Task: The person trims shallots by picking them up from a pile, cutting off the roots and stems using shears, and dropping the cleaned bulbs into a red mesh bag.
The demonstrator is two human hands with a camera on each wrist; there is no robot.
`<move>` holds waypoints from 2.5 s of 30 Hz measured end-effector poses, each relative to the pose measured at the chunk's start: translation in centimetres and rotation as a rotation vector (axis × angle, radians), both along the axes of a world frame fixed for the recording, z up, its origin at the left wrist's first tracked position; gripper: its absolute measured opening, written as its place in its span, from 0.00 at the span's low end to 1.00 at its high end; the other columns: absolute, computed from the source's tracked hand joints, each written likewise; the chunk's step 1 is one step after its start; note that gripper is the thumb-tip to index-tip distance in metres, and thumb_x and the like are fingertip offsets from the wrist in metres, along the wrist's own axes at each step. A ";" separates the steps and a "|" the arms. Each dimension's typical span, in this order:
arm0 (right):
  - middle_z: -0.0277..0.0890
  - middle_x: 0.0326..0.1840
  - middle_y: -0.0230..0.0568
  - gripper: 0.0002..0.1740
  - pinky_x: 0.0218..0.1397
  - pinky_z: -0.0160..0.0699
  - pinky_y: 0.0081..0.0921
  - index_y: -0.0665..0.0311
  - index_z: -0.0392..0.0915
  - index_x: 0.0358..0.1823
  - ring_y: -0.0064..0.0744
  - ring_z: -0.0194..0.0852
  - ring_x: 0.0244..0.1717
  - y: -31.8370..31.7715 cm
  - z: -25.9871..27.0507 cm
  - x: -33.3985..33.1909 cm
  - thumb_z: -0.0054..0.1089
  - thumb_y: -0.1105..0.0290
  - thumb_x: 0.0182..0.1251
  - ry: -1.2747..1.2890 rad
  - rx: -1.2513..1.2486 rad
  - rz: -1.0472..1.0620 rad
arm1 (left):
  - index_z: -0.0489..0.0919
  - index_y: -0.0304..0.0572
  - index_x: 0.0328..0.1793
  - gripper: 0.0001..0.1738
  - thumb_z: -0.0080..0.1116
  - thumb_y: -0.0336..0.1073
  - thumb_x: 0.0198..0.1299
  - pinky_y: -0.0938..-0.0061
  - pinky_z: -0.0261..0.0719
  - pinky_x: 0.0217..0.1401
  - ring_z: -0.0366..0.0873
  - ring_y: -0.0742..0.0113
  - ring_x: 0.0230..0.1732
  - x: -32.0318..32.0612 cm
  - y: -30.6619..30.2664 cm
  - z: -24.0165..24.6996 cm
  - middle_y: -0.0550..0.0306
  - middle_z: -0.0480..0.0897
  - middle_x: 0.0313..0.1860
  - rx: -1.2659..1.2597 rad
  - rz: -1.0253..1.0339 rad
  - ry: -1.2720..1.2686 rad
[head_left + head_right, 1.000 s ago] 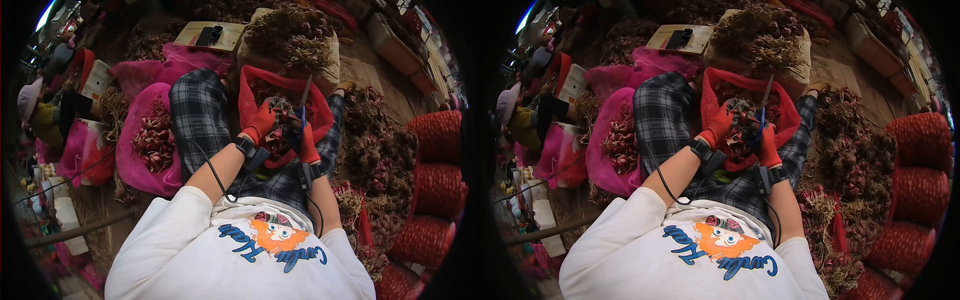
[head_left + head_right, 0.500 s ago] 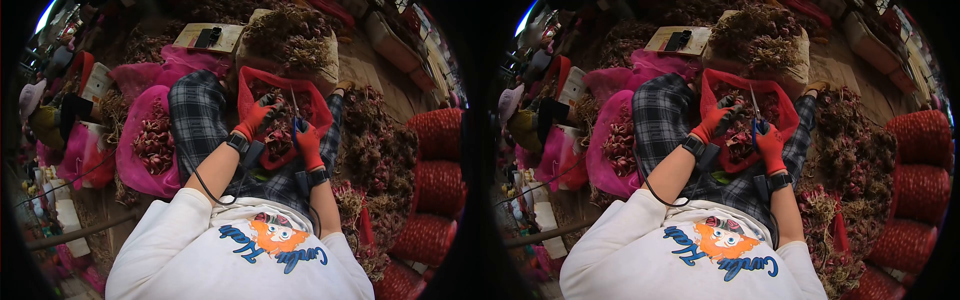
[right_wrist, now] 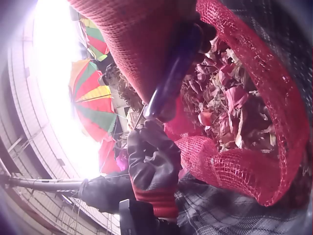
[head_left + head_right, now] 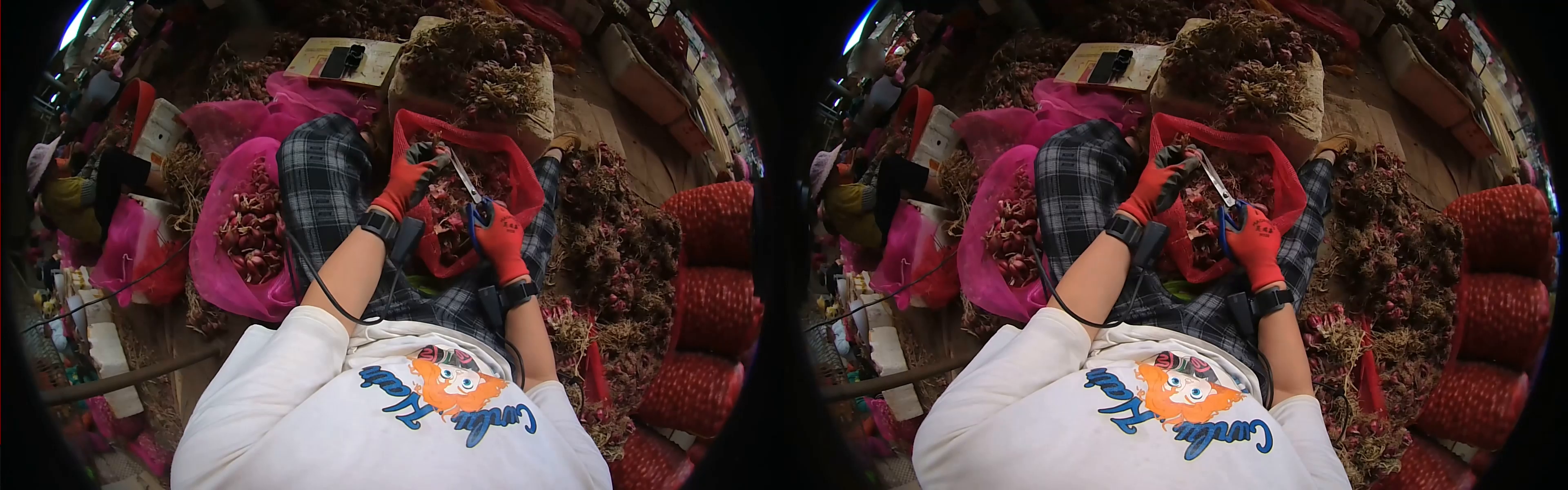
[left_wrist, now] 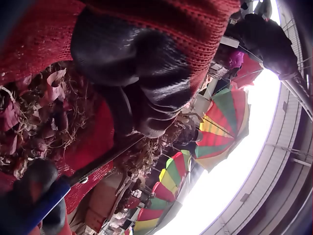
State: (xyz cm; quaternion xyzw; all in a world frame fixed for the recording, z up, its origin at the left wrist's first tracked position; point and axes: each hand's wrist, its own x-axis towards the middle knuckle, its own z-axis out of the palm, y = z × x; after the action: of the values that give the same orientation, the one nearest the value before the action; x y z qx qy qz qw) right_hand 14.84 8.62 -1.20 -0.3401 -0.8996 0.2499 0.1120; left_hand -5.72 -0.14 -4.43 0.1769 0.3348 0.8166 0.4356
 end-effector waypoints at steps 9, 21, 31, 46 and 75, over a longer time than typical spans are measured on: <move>0.79 0.39 0.41 0.23 0.44 0.75 0.37 0.57 0.76 0.46 0.45 0.78 0.43 0.2 1.0 0.4 0.63 0.54 0.51 0.034 -0.081 0.038 | 0.71 0.35 0.50 0.13 0.51 0.18 0.60 0.74 0.77 0.57 0.78 0.64 0.52 -0.7 0.0 -1.4 0.49 0.78 0.50 0.055 -0.032 0.063; 0.80 0.37 0.45 0.18 0.43 0.75 0.36 0.59 0.82 0.39 0.47 0.79 0.41 0.6 0.5 0.8 0.63 0.54 0.53 0.080 -0.273 -0.112 | 0.74 0.39 0.49 0.11 0.55 0.23 0.60 0.75 0.79 0.51 0.80 0.66 0.46 1.2 -0.4 2.2 0.55 0.79 0.45 -0.113 -0.100 0.054; 0.79 0.40 0.38 0.17 0.43 0.75 0.23 0.70 0.72 0.50 0.30 0.80 0.39 1.6 1.6 -3.5 0.57 0.78 0.57 0.741 -0.627 0.060 | 0.75 0.40 0.48 0.13 0.62 0.26 0.56 0.81 0.78 0.42 0.78 0.76 0.40 2.4 0.1 2.4 0.62 0.81 0.42 -0.239 -0.128 0.325; 0.80 0.34 0.39 0.16 0.41 0.75 0.25 0.67 0.75 0.44 0.26 0.79 0.36 2.0 4.1 -3.5 0.64 0.73 0.53 0.596 -0.470 0.051 | 0.73 0.39 0.50 0.13 0.55 0.24 0.59 0.76 0.77 0.45 0.78 0.72 0.42 2.3 0.3 -0.2 0.62 0.79 0.42 -0.081 -0.229 0.377; 0.80 0.35 0.41 0.20 0.39 0.75 0.32 0.58 0.80 0.39 0.43 0.79 0.37 3.5 3.5 3.0 0.68 0.54 0.48 0.123 0.014 0.088 | 0.67 0.39 0.62 0.21 0.53 0.28 0.63 0.65 0.76 0.56 0.79 0.59 0.50 0.3 -0.7 1.8 0.54 0.78 0.51 -0.050 -0.265 0.011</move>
State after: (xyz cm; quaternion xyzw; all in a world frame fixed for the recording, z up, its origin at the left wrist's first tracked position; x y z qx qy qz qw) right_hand 17.84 12.13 2.29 -0.2833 -0.9068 0.2689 0.1585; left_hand -5.45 -0.80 -2.62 0.2129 0.3313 0.7424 0.5420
